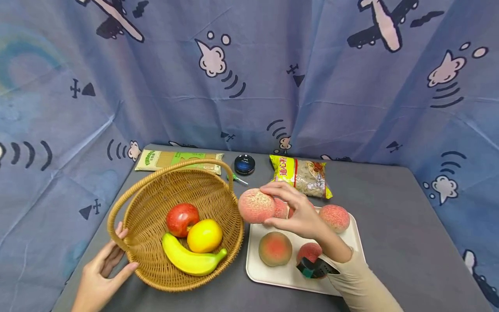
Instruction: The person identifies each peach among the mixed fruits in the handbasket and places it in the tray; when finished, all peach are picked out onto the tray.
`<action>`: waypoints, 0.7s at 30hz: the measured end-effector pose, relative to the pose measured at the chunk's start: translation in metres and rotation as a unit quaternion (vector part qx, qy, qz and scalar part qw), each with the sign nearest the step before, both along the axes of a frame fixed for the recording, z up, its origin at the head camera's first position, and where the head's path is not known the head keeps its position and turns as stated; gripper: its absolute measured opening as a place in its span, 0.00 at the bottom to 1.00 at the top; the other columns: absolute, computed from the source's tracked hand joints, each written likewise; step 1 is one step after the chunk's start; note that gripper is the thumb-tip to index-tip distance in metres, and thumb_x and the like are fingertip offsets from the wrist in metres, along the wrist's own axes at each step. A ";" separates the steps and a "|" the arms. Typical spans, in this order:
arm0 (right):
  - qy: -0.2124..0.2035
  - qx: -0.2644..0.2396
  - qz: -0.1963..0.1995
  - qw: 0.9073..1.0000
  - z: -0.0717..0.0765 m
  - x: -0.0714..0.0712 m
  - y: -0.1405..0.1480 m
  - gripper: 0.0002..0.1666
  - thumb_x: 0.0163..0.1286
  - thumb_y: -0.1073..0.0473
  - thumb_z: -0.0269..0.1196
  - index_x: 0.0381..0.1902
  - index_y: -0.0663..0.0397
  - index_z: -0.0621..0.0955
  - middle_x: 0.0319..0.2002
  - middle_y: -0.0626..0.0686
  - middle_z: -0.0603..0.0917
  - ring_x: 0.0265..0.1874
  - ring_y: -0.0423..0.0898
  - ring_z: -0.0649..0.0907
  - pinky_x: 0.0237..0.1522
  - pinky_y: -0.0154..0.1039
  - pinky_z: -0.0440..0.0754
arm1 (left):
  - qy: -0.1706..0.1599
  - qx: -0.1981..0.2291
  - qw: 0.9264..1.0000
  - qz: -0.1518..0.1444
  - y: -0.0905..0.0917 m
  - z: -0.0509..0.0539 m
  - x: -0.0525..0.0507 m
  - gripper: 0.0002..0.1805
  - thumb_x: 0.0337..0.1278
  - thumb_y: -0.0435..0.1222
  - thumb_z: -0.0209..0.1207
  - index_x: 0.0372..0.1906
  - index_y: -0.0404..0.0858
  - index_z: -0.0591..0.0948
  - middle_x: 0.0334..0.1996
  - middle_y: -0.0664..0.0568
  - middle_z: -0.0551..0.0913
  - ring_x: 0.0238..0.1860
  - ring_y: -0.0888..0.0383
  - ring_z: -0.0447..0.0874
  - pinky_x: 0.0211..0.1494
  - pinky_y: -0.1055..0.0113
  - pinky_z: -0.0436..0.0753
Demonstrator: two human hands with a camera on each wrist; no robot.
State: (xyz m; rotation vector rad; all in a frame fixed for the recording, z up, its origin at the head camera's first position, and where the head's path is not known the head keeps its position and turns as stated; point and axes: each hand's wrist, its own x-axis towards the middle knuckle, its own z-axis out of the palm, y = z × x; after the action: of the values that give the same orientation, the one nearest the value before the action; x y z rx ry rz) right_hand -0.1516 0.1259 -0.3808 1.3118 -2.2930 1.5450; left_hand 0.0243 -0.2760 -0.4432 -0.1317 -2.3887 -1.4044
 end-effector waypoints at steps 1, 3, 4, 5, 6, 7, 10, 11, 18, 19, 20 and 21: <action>0.000 -0.014 -0.008 1.000 -0.002 0.002 0.010 0.38 0.44 0.73 0.75 0.57 0.61 0.77 0.54 0.57 0.76 0.57 0.42 0.74 0.61 0.30 0.78 | 0.002 -0.005 1.000 0.003 0.000 0.000 0.000 0.44 0.39 0.11 0.62 0.68 0.25 0.62 0.73 0.42 0.55 0.66 0.73 0.64 0.63 0.81 0.73; -0.005 -0.044 -0.019 0.999 -0.008 0.008 0.029 0.39 0.42 0.78 0.73 0.57 0.66 0.76 0.55 0.59 0.75 0.58 0.42 0.73 0.62 0.27 0.76 | 0.004 -0.013 1.000 0.009 0.000 0.002 0.000 0.44 0.39 0.11 0.62 0.68 0.25 0.63 0.73 0.43 0.56 0.66 0.73 0.64 0.62 0.81 0.74; -0.007 -0.059 -0.024 0.998 -0.010 0.012 0.038 0.40 0.41 0.81 0.72 0.57 0.70 0.75 0.55 0.60 0.74 0.59 0.42 0.73 0.62 0.27 0.76 | 0.005 -0.016 1.000 0.012 0.000 0.002 0.000 0.43 0.39 0.11 0.62 0.68 0.25 0.63 0.73 0.43 0.57 0.66 0.73 0.65 0.61 0.82 0.74; -0.006 -0.070 -0.030 0.997 -0.013 0.015 0.048 0.41 0.39 0.84 0.71 0.56 0.72 0.75 0.55 0.61 0.74 0.59 0.43 0.73 0.62 0.27 0.76 | 0.006 -0.017 1.000 0.014 -0.001 0.003 0.001 0.43 0.39 0.11 0.62 0.67 0.26 0.63 0.73 0.43 0.57 0.66 0.73 0.65 0.61 0.82 0.74; -0.009 -0.080 -0.037 0.996 -0.016 0.019 0.057 0.41 0.38 0.86 0.70 0.56 0.75 0.74 0.56 0.61 0.73 0.59 0.43 0.73 0.62 0.26 0.76 | 0.005 -0.015 1.000 0.012 -0.001 0.003 0.001 0.43 0.39 0.11 0.62 0.68 0.26 0.63 0.73 0.43 0.57 0.66 0.73 0.65 0.61 0.82 0.74; -0.013 -0.083 -0.050 0.995 -0.018 0.023 0.067 0.41 0.38 0.87 0.69 0.56 0.76 0.73 0.56 0.60 0.73 0.59 0.42 0.73 0.62 0.25 0.76 | 0.006 -0.012 1.000 0.010 -0.001 0.003 0.001 0.43 0.39 0.11 0.62 0.68 0.26 0.63 0.73 0.43 0.57 0.66 0.72 0.65 0.61 0.82 0.74; -0.019 -0.091 -0.088 0.992 -0.026 0.036 0.094 0.41 0.37 0.89 0.67 0.56 0.79 0.72 0.56 0.60 0.73 0.59 0.43 0.73 0.62 0.26 0.75 | 0.006 0.002 1.000 0.002 -0.002 0.002 0.002 0.43 0.39 0.10 0.61 0.68 0.25 0.63 0.73 0.43 0.56 0.66 0.71 0.65 0.61 0.81 0.74; -0.022 -0.095 -0.100 0.990 -0.029 0.041 0.102 0.41 0.38 0.89 0.67 0.56 0.80 0.72 0.56 0.60 0.73 0.60 0.43 0.73 0.63 0.26 0.75 | 0.006 0.009 1.000 0.000 -0.003 0.002 0.002 0.43 0.39 0.10 0.60 0.67 0.25 0.63 0.73 0.43 0.56 0.66 0.71 0.65 0.61 0.81 0.74; -0.047 -0.110 -0.204 0.972 -0.051 0.072 0.145 0.41 0.38 0.90 0.66 0.56 0.83 0.71 0.55 0.55 0.74 0.58 0.40 0.75 0.65 0.26 0.72 | 0.011 0.034 0.999 -0.008 -0.002 0.000 0.001 0.42 0.40 0.09 0.59 0.68 0.26 0.63 0.73 0.42 0.56 0.67 0.69 0.65 0.62 0.81 0.74; -0.052 -0.104 -0.223 0.968 -0.055 0.076 0.149 0.41 0.38 0.90 0.66 0.56 0.82 0.71 0.55 0.54 0.74 0.57 0.39 0.75 0.64 0.25 0.73 | 0.007 0.033 0.999 -0.006 -0.002 0.000 0.001 0.42 0.41 0.10 0.60 0.68 0.27 0.63 0.73 0.43 0.56 0.67 0.70 0.65 0.61 0.82 0.74; -0.058 -0.089 -0.248 0.963 -0.058 0.081 0.153 0.41 0.38 0.90 0.66 0.56 0.81 0.71 0.55 0.53 0.75 0.56 0.38 0.75 0.64 0.24 0.73 | 0.002 0.031 1.000 -0.003 -0.001 0.000 0.001 0.42 0.41 0.11 0.60 0.68 0.27 0.63 0.73 0.43 0.56 0.67 0.70 0.64 0.61 0.82 0.74; -0.058 -0.073 -0.272 0.958 -0.062 0.084 0.157 0.42 0.38 0.90 0.66 0.56 0.80 0.72 0.54 0.52 0.75 0.56 0.37 0.75 0.63 0.23 0.73 | -0.003 0.030 1.000 0.000 -0.001 0.000 0.000 0.42 0.42 0.11 0.60 0.68 0.27 0.63 0.73 0.44 0.55 0.67 0.71 0.64 0.61 0.82 0.74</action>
State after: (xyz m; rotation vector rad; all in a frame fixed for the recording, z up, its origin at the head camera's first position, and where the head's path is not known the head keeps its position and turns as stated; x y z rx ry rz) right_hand -0.0672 0.2831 -0.4431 0.4973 -2.2772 1.5740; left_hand 0.0245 -0.2769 -0.4437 -0.1132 -2.3487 -1.4768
